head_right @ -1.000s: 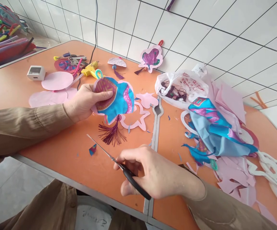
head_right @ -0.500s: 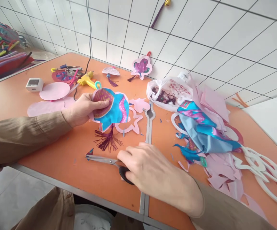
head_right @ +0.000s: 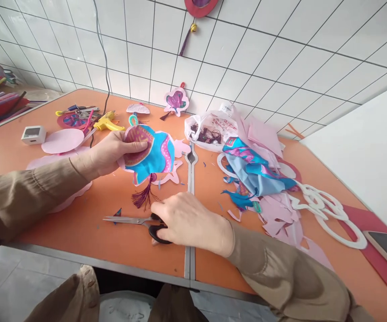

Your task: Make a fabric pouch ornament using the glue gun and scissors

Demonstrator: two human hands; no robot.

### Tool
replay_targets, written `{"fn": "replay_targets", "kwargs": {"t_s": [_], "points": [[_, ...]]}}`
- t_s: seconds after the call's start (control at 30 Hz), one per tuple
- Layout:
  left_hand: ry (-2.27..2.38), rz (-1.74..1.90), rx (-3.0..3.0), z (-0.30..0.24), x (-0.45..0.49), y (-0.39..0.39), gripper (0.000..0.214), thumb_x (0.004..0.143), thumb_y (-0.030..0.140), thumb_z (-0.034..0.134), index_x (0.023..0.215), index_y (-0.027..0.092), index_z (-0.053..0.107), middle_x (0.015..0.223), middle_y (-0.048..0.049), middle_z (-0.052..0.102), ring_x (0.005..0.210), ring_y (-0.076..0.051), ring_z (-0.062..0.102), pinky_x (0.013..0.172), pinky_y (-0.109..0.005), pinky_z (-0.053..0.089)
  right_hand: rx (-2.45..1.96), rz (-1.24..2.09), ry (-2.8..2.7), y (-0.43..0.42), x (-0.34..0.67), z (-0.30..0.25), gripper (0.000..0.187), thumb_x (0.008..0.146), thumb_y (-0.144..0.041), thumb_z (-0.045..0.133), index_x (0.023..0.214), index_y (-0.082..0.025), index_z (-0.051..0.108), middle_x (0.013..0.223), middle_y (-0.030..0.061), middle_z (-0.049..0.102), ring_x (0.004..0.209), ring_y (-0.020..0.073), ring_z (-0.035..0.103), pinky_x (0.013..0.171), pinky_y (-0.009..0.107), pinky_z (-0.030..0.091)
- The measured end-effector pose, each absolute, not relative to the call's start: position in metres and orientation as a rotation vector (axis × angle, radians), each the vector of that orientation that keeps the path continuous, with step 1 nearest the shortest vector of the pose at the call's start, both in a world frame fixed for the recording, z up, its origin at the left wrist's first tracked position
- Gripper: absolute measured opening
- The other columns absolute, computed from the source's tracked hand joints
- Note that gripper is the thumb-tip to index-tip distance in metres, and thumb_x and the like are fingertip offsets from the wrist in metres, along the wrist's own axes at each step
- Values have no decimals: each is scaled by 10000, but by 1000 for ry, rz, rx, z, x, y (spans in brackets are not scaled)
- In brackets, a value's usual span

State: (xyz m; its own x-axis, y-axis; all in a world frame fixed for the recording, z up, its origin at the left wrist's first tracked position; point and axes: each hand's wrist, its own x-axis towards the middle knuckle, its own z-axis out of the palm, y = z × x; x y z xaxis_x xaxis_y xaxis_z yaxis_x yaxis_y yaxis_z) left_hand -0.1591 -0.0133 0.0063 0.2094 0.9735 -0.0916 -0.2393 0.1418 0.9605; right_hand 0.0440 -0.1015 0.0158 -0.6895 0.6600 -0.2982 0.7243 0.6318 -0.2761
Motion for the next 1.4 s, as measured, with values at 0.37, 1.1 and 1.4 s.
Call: {"fn": "replay_targets", "kwargs": {"t_s": [0.37, 1.1, 1.4], "points": [[1007, 1034, 1035, 23, -149, -16, 151, 803, 123, 802, 680, 137, 716, 678, -35, 685, 591, -123, 626, 532, -236, 473, 1386, -1233, 2569, -79, 75, 32, 318, 866, -368, 694, 616, -192, 609, 565, -39, 497, 527, 92, 427, 535, 273, 313], [943, 921, 1044, -4, -150, -16, 178, 848, 156, 761, 683, 162, 695, 687, -24, 706, 619, -120, 617, 635, -253, 504, 1976, -2242, 2516, -23, 56, -11, 490, 704, -530, 888, 544, -196, 567, 489, -28, 524, 480, 98, 481, 482, 281, 359], [978, 875, 1026, -5, -149, -16, 140, 828, 232, 806, 753, 141, 731, 782, -66, 760, 691, -164, 679, 717, -311, 555, 1962, -2279, 2465, -22, 56, -13, 478, 667, -525, 901, 508, -201, 589, 456, -31, 505, 468, 95, 459, 487, 283, 343]]}}
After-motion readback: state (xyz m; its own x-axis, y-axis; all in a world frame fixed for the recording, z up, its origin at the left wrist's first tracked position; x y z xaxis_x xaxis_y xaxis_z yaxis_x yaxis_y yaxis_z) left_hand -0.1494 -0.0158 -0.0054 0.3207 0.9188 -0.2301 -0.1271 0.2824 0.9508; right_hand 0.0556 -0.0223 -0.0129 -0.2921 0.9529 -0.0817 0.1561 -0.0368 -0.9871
